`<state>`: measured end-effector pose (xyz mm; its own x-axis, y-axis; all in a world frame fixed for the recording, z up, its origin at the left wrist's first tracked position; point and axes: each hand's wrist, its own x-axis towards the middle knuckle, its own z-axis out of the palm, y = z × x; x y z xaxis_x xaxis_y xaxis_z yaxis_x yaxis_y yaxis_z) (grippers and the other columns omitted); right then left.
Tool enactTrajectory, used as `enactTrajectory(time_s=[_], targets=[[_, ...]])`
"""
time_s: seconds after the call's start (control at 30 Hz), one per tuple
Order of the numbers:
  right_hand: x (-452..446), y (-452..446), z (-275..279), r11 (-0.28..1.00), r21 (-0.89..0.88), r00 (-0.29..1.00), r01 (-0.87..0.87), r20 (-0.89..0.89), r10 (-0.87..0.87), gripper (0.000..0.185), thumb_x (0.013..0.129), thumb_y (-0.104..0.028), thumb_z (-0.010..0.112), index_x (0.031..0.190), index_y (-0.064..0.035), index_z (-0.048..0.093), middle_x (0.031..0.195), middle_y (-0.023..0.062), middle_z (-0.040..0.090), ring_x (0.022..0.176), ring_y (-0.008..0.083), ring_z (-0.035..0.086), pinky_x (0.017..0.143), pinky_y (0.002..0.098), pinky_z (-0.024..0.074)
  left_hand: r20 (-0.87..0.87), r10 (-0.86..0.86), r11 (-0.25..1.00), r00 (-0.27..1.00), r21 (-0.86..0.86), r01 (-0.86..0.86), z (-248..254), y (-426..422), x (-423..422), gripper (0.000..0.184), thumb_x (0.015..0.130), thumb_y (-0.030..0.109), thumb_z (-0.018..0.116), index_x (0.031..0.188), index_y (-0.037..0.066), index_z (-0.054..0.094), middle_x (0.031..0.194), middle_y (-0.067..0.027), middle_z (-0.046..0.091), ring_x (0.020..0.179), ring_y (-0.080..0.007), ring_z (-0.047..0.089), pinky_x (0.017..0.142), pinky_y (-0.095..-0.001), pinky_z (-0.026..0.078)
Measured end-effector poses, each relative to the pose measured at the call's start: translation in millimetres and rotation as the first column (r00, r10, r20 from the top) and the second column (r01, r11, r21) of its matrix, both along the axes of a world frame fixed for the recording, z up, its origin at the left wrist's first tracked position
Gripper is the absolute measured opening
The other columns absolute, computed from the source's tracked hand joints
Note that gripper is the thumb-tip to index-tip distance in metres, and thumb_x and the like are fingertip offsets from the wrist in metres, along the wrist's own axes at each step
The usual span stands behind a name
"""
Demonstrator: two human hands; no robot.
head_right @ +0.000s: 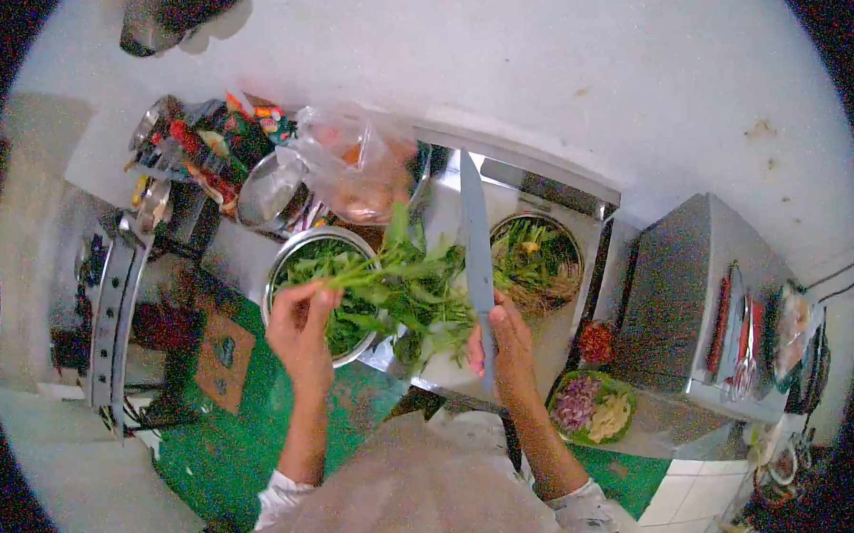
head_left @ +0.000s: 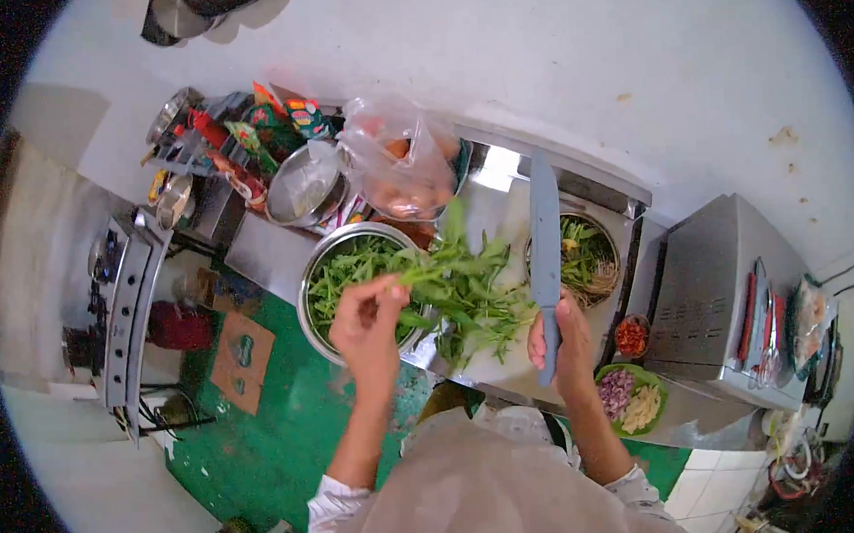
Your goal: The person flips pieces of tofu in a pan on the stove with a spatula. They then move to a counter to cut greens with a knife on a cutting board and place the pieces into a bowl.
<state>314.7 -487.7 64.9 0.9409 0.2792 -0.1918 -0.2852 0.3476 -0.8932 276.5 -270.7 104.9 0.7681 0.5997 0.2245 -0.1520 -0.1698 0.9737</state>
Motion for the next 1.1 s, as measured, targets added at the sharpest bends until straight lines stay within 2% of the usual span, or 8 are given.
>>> enactTrajectory(time_s=[0.03, 0.17, 0.27, 0.47, 0.7, 0.93, 1.03, 1.1], targets=[[-2.9, -1.0, 0.2, 1.000, -0.015, 1.000, 0.004, -0.011, -0.004, 0.051, 0.095, -0.045, 0.042, 0.120, -0.0003, 0.039, 0.050, 0.0037, 0.040, 0.038, 0.0109, 0.038, 0.036, 0.0231, 0.0331, 0.132, 0.004, 1.000, 0.991, -0.003, -0.003, 9.2, -8.6, -3.9, 0.010, 0.085, -0.001, 0.061, 0.094, -0.002, 0.058, 0.089, -0.0111, 0.062, 0.077, -0.0157, 0.063, 0.072, -0.0259, 0.053], [-4.4, 1.5, 5.5, 0.999, 0.032, 1.000, 0.019, 0.018, -0.020, 0.050, 0.095, -0.045, 0.042, 0.118, -0.0011, 0.040, 0.050, 0.0045, 0.041, 0.038, 0.0115, 0.039, 0.036, 0.0236, 0.0334, 0.109, 0.092, 0.951, 0.990, -0.305, -0.055, -12.1, 12.4, 4.6, 0.010, 0.085, 0.001, 0.062, 0.093, -0.001, 0.058, 0.088, -0.0099, 0.063, 0.079, -0.0159, 0.063, 0.073, -0.0254, 0.052], [-19.4, 5.5, 4.8, 0.989, 0.141, 0.999, -0.041, -0.015, 0.043, 0.050, 0.094, -0.047, 0.042, 0.116, -0.0021, 0.041, 0.050, 0.0050, 0.042, 0.038, 0.0126, 0.039, 0.035, 0.0243, 0.0338, 0.133, 0.103, 0.932, 0.986, -0.359, -0.049, -12.7, 13.6, -6.7, 0.011, 0.084, 0.002, 0.063, 0.093, -0.001, 0.058, 0.089, -0.0095, 0.063, 0.080, -0.0167, 0.063, 0.075, -0.0260, 0.052], [-34.3, 42.5, 10.0, 0.758, 0.451, 0.821, -0.470, -0.091, 0.563, 0.057, 0.092, -0.052, 0.043, 0.121, -0.0039, 0.041, 0.051, 0.0034, 0.042, 0.038, 0.0121, 0.040, 0.036, 0.0248, 0.0341, 0.123, 0.161, 0.863, 0.979, -0.499, -0.079, -27.5, 26.3, -24.0, 0.012, 0.085, -0.001, 0.059, 0.097, 0.000, 0.057, 0.090, -0.0064, 0.059, 0.082, -0.0180, 0.063, 0.074, -0.0233, 0.054], [1.6, 98.7, -12.9, 0.609, 0.633, 0.690, -0.478, -0.159, 0.706, 0.040, 0.097, -0.043, 0.038, 0.094, -0.0053, 0.048, 0.051, 0.0036, 0.041, 0.039, 0.0128, 0.040, 0.036, 0.0252, 0.0336, 0.158, 0.189, 0.800, 0.969, -0.598, -0.058, -43.6, 49.0, -54.1, 0.015, 0.084, -0.001, 0.060, 0.099, 0.000, 0.057, 0.092, -0.0088, 0.063, 0.083, -0.0163, 0.064, 0.074, -0.0211, 0.054], [16.7, 132.2, -3.7, 0.704, 0.304, 0.715, -0.642, -0.098, 0.693, 0.032, 0.095, -0.037, 0.046, 0.086, -0.0070, 0.046, 0.052, 0.0034, 0.045, 0.039, 0.0111, 0.041, 0.036, 0.0236, 0.0334, 0.090, 0.201, 0.834, 0.976, -0.538, -0.122, -44.9, 73.9, -78.0, 0.015, 0.086, 0.002, 0.059, 0.100, 0.001, 0.057, 0.088, -0.0056, 0.060, 0.081, -0.0169, 0.062, 0.075, -0.0242, 0.051], [16.4, 141.9, -2.8, 0.720, 0.170, 0.711, -0.673, -0.119, 0.693, 0.029, 0.095, -0.034, 0.047, 0.086, -0.0070, 0.046, 0.053, 0.0028, 0.045, 0.040, 0.0097, 0.041, 0.036, 0.0226, 0.0327, -0.027, 0.164, 0.927, 0.986, -0.337, -0.163, -42.3, 85.2, -82.3, 0.016, 0.088, 0.008, 0.059, 0.102, 0.000, 0.058, 0.092, -0.0062, 0.063, 0.080, -0.0161, 0.062, 0.076, -0.0256, 0.050], [14.7, 149.4, -3.4, 0.729, 0.109, 0.718, -0.676, -0.125, 0.684, 0.031, 0.095, -0.036, 0.047, 0.080, -0.0082, 0.047, 0.052, 0.0017, 0.045, 0.038, 0.0093, 0.041, 0.035, 0.0227, 0.0313, -0.248, 0.137, 0.988, 0.959, -0.036, -0.151, -40.6, 91.3, -80.6, 0.020, 0.087, 0.011, 0.061, 0.103, -0.001, 0.060, 0.088, -0.0081, 0.062, 0.076, -0.0182, 0.061, 0.071, -0.0278, 0.048]])
